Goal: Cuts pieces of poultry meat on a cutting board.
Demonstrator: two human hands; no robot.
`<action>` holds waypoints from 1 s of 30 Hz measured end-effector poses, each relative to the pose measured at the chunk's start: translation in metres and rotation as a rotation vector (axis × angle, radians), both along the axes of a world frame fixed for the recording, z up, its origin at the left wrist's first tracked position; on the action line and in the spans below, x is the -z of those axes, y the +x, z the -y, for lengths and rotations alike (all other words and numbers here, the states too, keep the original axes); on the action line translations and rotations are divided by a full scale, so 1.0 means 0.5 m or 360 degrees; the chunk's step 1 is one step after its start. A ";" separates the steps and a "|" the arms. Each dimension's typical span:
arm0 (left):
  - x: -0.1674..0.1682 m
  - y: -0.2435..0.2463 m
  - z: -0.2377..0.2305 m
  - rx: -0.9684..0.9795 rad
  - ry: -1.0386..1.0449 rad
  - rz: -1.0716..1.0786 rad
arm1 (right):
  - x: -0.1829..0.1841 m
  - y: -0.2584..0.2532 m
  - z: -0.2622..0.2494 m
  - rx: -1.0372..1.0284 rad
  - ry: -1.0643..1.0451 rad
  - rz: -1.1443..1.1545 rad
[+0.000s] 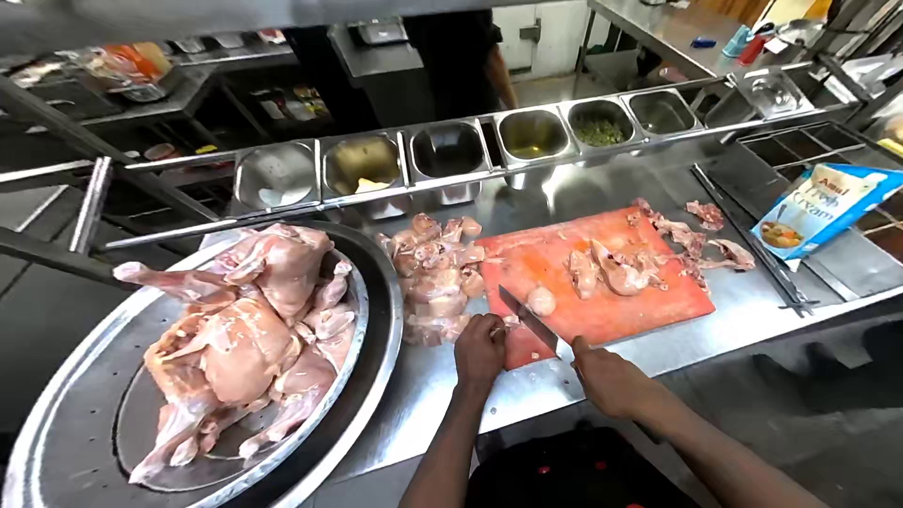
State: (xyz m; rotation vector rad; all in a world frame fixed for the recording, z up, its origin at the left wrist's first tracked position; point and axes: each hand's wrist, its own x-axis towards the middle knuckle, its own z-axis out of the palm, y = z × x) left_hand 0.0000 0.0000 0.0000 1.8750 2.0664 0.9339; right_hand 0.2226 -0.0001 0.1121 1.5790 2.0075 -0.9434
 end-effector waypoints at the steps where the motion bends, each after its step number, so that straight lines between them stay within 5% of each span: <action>1: 0.000 -0.002 -0.002 -0.0013 0.0042 -0.0017 | -0.001 0.009 0.010 0.0005 -0.0011 0.0029; 7: -0.001 -0.021 0.003 -0.0092 0.0101 -0.0018 | -0.002 0.060 0.063 0.0012 -0.0026 0.0124; 14: -0.023 -0.052 0.034 -0.0314 -0.0045 0.0441 | -0.005 0.096 0.056 0.0161 0.0074 -0.0141; 20: -0.010 -0.046 0.045 -0.0259 -0.0085 0.0489 | -0.025 0.024 0.088 0.0229 0.0782 -0.0661; 24: 0.008 -0.040 0.068 -0.0256 -0.0037 0.0455 | -0.004 -0.034 0.058 -0.0051 0.0104 -0.0020; 30: 0.002 -0.051 0.087 -0.0203 0.0124 0.0217 | 0.002 -0.012 0.041 -0.0049 -0.0005 0.0014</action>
